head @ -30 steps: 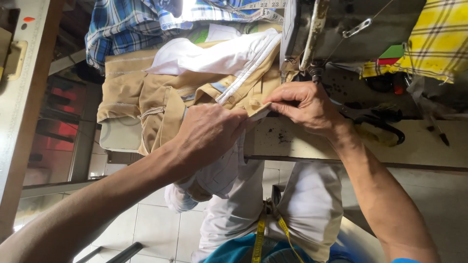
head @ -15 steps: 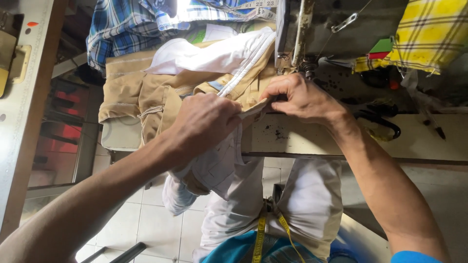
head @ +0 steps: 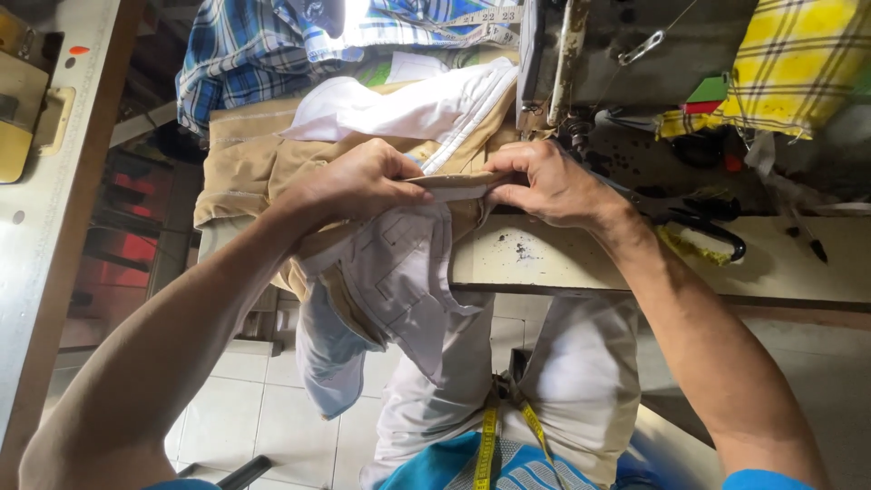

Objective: Sewing trouser components together using an industrial sewing machine and trimming threads with scissors.

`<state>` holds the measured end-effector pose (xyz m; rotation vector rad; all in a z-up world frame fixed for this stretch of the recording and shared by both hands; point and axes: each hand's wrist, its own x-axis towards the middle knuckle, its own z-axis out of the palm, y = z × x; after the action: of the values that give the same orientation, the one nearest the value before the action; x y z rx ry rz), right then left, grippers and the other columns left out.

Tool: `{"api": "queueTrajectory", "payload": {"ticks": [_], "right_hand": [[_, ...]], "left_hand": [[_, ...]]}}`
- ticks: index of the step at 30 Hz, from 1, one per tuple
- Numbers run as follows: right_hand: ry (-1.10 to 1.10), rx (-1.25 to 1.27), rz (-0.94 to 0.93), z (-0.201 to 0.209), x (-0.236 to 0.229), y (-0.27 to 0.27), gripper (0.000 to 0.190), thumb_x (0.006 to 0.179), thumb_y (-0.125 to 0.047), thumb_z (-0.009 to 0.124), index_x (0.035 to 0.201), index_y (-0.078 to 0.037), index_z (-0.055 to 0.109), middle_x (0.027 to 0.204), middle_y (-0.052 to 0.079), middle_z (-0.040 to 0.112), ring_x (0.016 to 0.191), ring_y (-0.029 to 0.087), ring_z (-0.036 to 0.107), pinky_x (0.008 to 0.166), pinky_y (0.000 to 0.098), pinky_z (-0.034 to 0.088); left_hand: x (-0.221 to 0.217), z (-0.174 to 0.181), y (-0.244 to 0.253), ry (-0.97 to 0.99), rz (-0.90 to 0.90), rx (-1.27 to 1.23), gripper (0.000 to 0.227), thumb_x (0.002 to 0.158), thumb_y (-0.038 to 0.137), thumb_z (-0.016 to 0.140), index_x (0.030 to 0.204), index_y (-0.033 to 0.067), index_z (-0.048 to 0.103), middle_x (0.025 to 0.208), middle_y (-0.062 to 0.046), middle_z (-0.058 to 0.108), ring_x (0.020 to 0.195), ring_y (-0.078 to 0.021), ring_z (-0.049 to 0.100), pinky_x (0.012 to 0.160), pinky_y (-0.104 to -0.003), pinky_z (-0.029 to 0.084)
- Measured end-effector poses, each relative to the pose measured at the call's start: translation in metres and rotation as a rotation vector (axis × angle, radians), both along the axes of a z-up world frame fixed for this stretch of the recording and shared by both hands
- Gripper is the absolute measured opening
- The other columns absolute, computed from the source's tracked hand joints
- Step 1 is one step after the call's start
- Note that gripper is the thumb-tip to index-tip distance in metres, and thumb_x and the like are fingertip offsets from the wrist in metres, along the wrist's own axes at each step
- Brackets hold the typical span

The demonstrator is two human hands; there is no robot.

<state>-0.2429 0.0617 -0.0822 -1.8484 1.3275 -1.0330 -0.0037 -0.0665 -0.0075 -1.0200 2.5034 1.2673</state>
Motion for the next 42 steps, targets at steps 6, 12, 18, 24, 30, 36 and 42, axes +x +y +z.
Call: {"api": "queueTrajectory", "payload": {"ticks": [6,12,18,24,30,36,42], "right_hand": [[0.047,-0.140,-0.047,-0.015,-0.004,0.010,0.020,0.084,0.007,0.067,0.092,-0.008,0.077,0.084,0.009,0.072,0.081,0.026,0.070,0.077,0.0384,0.054],[0.647,-0.479,-0.229,-0.006,0.001,0.060,0.018,0.078,-0.007,0.076,0.091,-0.020,0.076,0.093,-0.005,0.068,0.096,0.018,0.063,0.082,0.0302,0.055],[0.847,-0.479,-0.142,-0.006,0.008,0.100,0.043,0.080,-0.012,0.059,0.119,0.000,0.073,0.122,0.020,0.074,0.117,0.032,0.068,0.091,0.0452,0.048],[0.664,-0.378,-0.142,-0.007,0.015,0.109,0.044,0.099,-0.027,0.057,0.127,0.005,0.068,0.134,0.027,0.067,0.126,0.040,0.066,0.105,0.0524,0.049],[0.761,-0.439,-0.305,-0.020,0.022,0.111,0.025,0.094,-0.028,0.066,0.107,-0.008,0.074,0.128,0.014,0.071,0.127,0.031,0.065,0.107,0.0503,0.044],[0.715,-0.430,-0.349,-0.021,0.021,0.107,0.035,0.100,-0.039,0.062,0.114,-0.009,0.072,0.126,0.012,0.072,0.123,0.028,0.068,0.107,0.0511,0.045],[0.651,-0.424,-0.317,-0.014,0.016,0.099,0.027,0.087,-0.031,0.075,0.104,-0.010,0.073,0.115,0.011,0.074,0.114,0.029,0.071,0.102,0.0532,0.046]], "left_hand": [[-0.008,0.013,0.056,-0.100,-0.024,-0.410,0.020,0.080,0.035,0.073,0.097,0.0286,0.083,0.080,-0.017,0.074,0.082,-0.0430,0.072,0.075,-0.052,0.060],[-0.028,-0.025,0.161,-0.042,-0.490,-1.109,0.012,0.060,0.013,0.061,0.072,0.0103,0.060,0.049,-0.003,0.050,0.043,-0.0261,0.057,0.034,-0.049,0.045],[-0.056,-0.080,0.207,0.045,-0.445,-0.978,0.022,0.088,-0.001,0.052,0.072,0.0143,0.057,0.065,0.000,0.057,0.054,-0.0142,0.053,0.046,-0.035,0.037],[-0.043,-0.066,0.189,0.064,-0.474,-0.658,0.043,0.107,0.039,0.050,0.094,-0.0004,0.061,0.071,-0.011,0.068,0.057,-0.0297,0.065,0.047,-0.045,0.046],[-0.046,-0.049,0.113,0.482,-0.403,-0.724,0.026,0.082,0.011,0.065,0.107,0.0045,0.065,0.097,-0.019,0.060,0.087,-0.0408,0.061,0.069,-0.047,0.050],[-0.054,-0.095,0.048,0.658,-0.570,-1.038,0.009,0.087,0.025,0.065,0.088,0.0158,0.065,0.097,-0.005,0.057,0.094,-0.0278,0.054,0.079,-0.041,0.040],[-0.069,-0.106,0.025,0.770,-0.563,-1.156,0.018,0.102,0.025,0.054,0.089,0.0147,0.061,0.083,-0.004,0.050,0.077,-0.0241,0.051,0.081,-0.041,0.041]]}}
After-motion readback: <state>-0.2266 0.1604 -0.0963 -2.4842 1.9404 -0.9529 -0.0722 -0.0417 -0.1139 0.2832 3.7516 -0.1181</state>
